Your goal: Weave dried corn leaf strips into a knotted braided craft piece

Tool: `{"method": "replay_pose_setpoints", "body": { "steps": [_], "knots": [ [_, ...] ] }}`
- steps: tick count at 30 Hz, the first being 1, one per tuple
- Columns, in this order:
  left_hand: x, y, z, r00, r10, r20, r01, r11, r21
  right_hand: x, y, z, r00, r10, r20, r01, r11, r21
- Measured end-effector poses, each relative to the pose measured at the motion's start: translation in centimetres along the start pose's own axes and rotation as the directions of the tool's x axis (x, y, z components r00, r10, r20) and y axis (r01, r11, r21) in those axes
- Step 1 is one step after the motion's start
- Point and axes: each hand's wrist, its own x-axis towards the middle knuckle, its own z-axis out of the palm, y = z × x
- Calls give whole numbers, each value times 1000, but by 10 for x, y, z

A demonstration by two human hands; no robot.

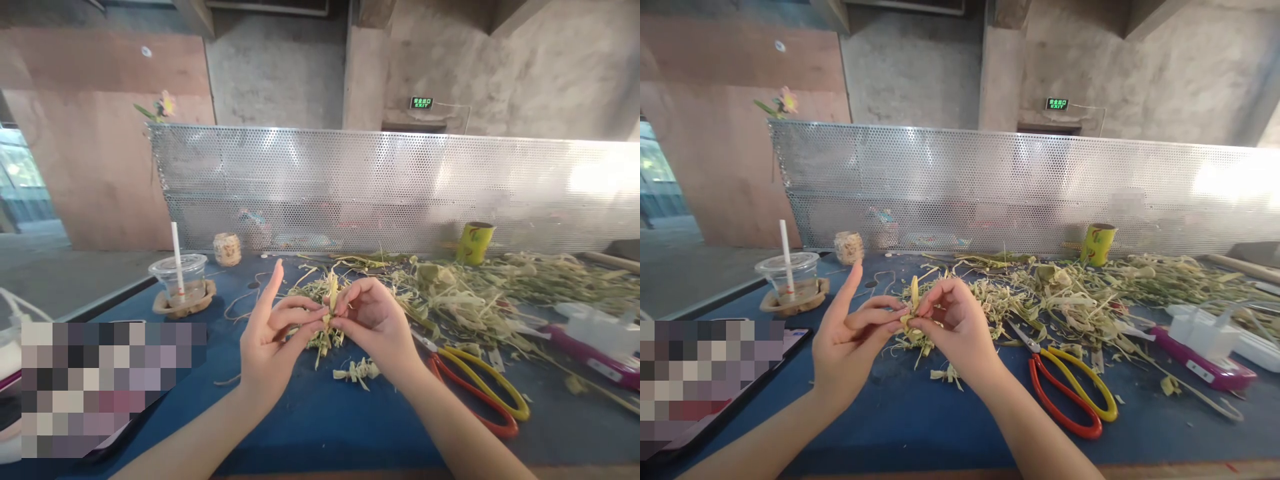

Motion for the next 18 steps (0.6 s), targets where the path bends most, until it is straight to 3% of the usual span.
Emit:
{"method": "replay_pose_setpoints", "body": {
  "steps": [6, 12, 14, 18],
  "knots": [
    [-1, 0, -3, 994, 94, 62, -97, 994, 54, 2, 5, -2, 995, 92, 35, -94, 992, 88],
    [-1, 1, -4, 981, 159, 110, -168, 982, 84, 0, 3, 2, 999, 45, -17, -44, 998, 52],
    [0, 2, -3, 992, 118, 48, -121, 991, 65, -1, 4, 4, 998, 14, -67, -14, 1000, 9],
    [5, 4, -1, 991, -106, -80, 109, 993, 36, -3, 8, 3, 997, 46, -68, -55, 991, -124]
  ]
}}
